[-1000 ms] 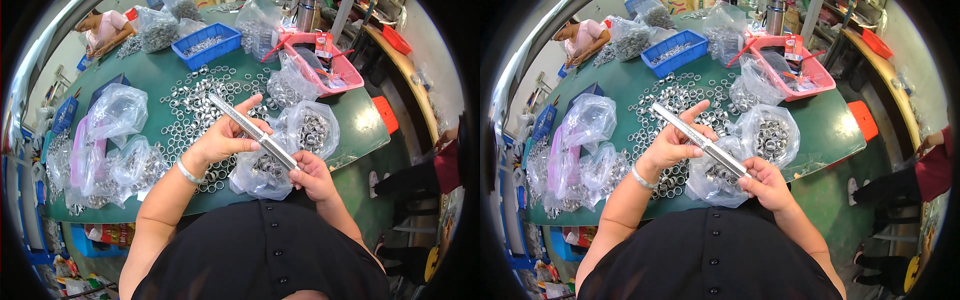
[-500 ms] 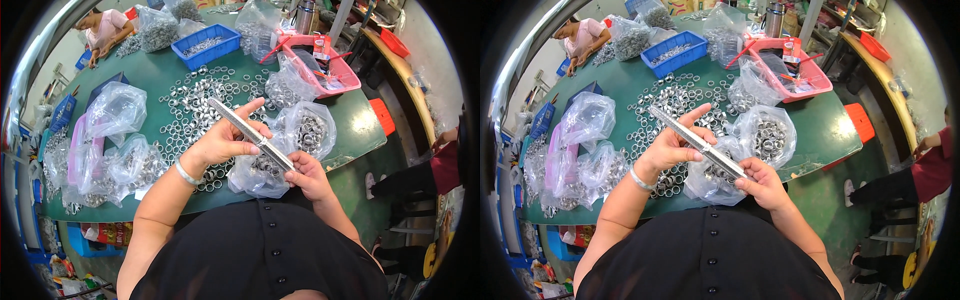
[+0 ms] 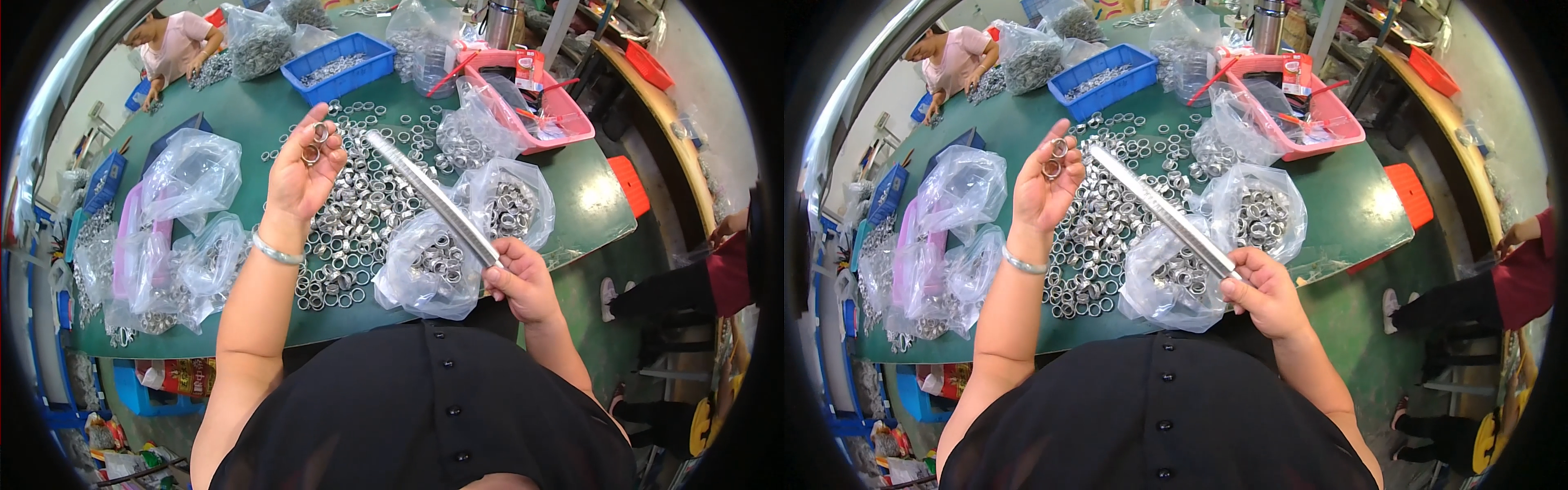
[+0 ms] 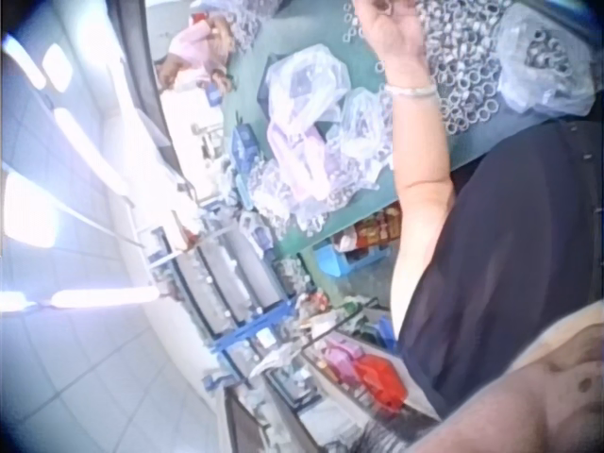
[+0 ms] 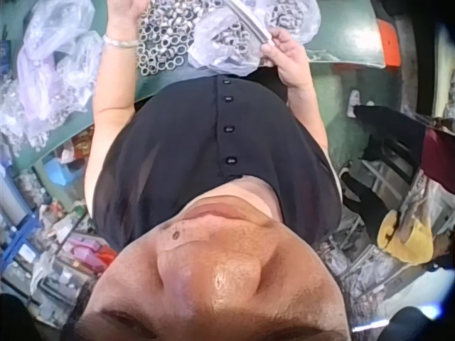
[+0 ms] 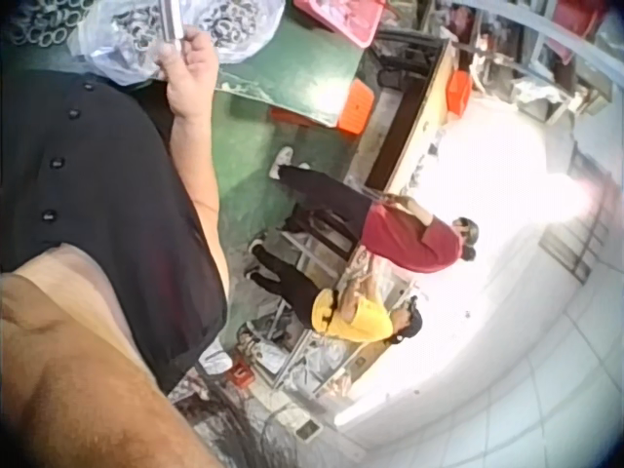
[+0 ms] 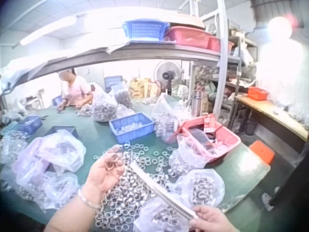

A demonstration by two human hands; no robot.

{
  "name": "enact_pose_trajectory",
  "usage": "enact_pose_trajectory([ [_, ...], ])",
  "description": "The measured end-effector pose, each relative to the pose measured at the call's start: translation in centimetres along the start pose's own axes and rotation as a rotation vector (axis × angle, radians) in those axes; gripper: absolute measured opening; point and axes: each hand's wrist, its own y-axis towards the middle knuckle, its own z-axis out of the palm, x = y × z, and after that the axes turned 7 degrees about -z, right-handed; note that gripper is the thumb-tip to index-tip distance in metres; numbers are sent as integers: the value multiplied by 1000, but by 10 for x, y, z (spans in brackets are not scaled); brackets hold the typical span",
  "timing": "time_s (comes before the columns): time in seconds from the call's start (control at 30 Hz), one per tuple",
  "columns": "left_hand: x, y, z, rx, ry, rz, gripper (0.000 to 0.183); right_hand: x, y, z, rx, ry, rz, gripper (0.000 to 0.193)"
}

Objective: The person picks up metal rings one at a time from a pile on the table and places them onto a metal rod held in the other hand.

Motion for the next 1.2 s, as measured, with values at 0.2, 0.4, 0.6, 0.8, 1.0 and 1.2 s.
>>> enact_pose_trajectory([
  [0.2, 9, 29, -27, -339, 471, -324, 14, 8, 0, -3, -71, 37, -51, 25],
  [0.4, 26, 63, -36, -106, 1864, -189, 16, 6, 1, -5, -86, 51, -40, 25],
  [0.6, 45, 77, -17, -77, 2380, -404, 21, 4, 1, -10, -105, 57, -35, 25],
  [0.8, 51, 82, -19, -173, 2386, -406, 23, 3, 3, -9, -98, 57, -25, 24],
  [1.0, 31, 65, -24, -144, 1131, -347, 11, 4, 1, -7, -132, 49, -20, 23],
  [1.2, 26, 30, 2, -4, 496, -315, 7, 4, 3, -8, -120, -6, 58, 20],
])
